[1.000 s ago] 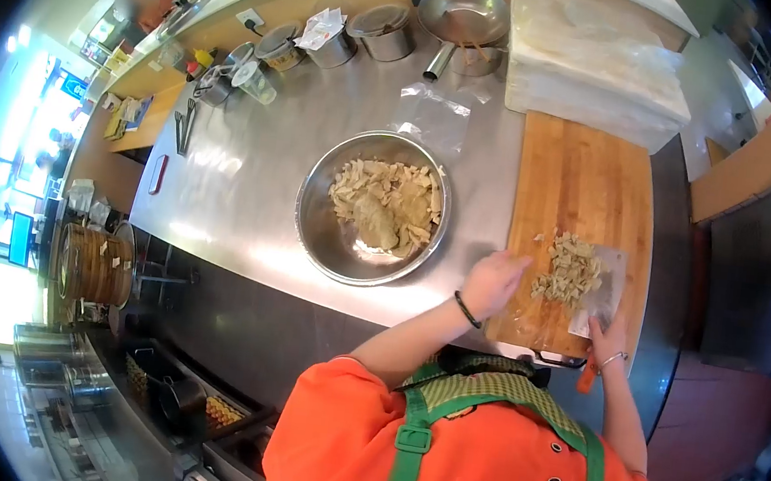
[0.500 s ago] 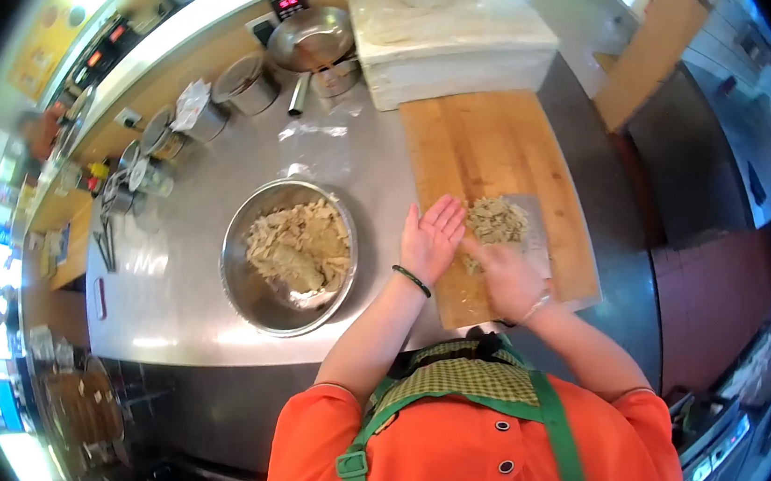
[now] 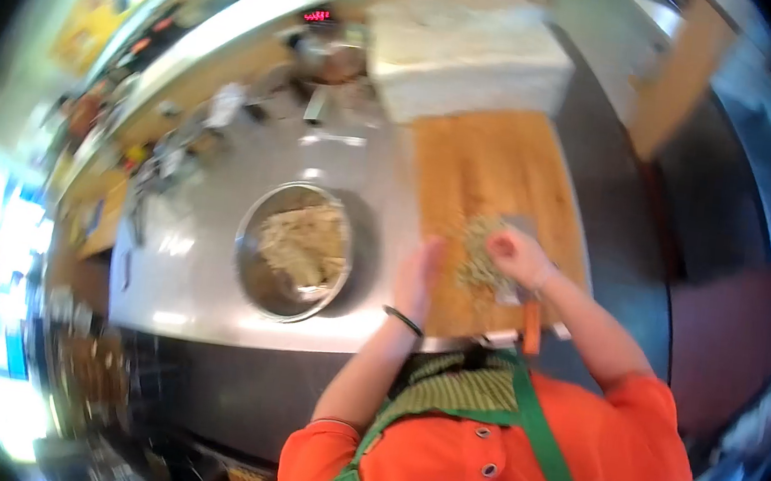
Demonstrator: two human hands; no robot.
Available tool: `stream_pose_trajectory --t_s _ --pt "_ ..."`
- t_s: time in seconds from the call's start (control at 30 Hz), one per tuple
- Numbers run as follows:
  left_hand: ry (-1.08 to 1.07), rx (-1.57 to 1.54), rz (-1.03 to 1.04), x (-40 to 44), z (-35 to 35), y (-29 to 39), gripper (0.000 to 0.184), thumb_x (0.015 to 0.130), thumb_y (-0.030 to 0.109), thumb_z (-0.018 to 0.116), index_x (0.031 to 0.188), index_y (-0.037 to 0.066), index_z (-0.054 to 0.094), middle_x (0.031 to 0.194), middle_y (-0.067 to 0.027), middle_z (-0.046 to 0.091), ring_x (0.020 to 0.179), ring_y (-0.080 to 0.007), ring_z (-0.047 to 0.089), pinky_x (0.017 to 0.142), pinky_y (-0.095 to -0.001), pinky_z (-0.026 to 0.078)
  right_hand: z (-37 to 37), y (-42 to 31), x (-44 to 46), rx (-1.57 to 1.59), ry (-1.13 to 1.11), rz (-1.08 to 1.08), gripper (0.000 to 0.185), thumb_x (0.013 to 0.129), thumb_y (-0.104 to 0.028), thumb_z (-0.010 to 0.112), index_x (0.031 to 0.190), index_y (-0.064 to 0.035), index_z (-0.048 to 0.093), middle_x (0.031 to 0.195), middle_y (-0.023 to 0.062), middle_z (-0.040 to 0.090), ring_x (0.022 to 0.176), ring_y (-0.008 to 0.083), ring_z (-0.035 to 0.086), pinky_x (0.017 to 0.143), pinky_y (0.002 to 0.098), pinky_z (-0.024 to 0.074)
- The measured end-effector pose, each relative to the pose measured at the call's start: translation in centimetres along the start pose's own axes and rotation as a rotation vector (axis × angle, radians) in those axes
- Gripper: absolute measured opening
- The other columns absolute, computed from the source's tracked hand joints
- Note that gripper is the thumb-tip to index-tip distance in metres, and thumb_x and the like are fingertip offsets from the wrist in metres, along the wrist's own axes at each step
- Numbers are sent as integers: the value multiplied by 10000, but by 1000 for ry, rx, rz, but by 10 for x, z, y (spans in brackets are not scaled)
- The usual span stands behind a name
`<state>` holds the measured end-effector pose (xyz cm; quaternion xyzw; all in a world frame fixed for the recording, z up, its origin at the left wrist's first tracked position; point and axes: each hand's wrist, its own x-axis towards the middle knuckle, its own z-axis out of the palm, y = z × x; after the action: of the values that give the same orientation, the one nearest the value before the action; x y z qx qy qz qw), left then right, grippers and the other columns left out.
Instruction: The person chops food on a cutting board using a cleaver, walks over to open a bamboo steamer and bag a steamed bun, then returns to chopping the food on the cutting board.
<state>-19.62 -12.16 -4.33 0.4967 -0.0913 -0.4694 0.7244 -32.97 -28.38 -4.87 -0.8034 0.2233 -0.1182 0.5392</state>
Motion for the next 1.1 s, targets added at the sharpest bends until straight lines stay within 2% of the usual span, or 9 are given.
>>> stream_pose_trajectory --t_s 0.2,0.33,0.4,0.53,0.6,0.73,0.8,0.9,1.1 --pt "253 768 254 -53 -27 -17 106 755 110 593 745 60 500 648 -5 512 620 -104 460 608 -250 406 -15 -12 -5 -486 68 18 136 604 -41 574 671 -63 458 685 111 498 650 265 491 584 345 395" --pt "-119 526 246 -94 -62 -16 335 763 76 569 1083 32 483 1034 -80 532 966 -172 519 816 -285 429 4 -35 -7 -721 173 -586 376 620 -30 570 989 -78 521 904 153 552 813 300 540 723 345 444" --pt "-245 526 107 -128 -92 -2 540 800 121 567 1282 46 334 1243 -88 422 1115 -206 447 908 -307 389 14 -64 -5 -656 15 -478 553 632 -26 577 1165 -88 440 1063 164 526 913 307 533 824 337 434" --pt "-393 661 46 -187 -213 -28 390 849 271 551 1156 35 505 1012 -82 567 925 -162 521 806 -270 430 108 -138 -6 -308 -427 -235 293 712 -74 592 997 -26 539 784 94 587 708 174 577 645 274 477" --pt "-124 306 -150 -234 -287 -48 287 853 246 550 1043 34 579 904 -40 596 845 -111 534 763 -235 431 197 -168 -23 241 -630 241 148 782 -156 583 864 -33 570 650 35 558 554 107 520 499 233 432" --pt "162 -40 -205 -333 -392 -61 270 844 255 567 1011 44 590 884 0 597 790 -72 525 727 -210 429 390 -143 -17 254 -1085 710 130 805 -195 564 786 -67 570 601 11 529 444 92 442 392 207 343" --pt "275 34 -121 -370 -437 -73 259 846 249 568 1004 45 593 896 3 599 807 -70 530 736 -209 432 478 -114 -19 -150 -1296 660 167 790 -217 584 856 -64 601 617 5 556 484 86 478 437 216 394" --pt "379 138 -74 -413 -488 -85 265 869 236 525 1036 38 582 969 -11 599 901 -98 540 802 -231 426 586 -43 -28 -655 -1528 1 330 799 -313 568 1020 -68 584 824 78 615 697 188 583 603 295 470" --pt "664 248 -148 -453 -597 -66 304 877 284 475 1046 55 583 984 -45 603 917 -162 554 810 -272 432 741 -91 -18 -857 -1493 -238 404 800 -356 529 1083 -69 554 940 122 590 834 246 561 726 339 438"
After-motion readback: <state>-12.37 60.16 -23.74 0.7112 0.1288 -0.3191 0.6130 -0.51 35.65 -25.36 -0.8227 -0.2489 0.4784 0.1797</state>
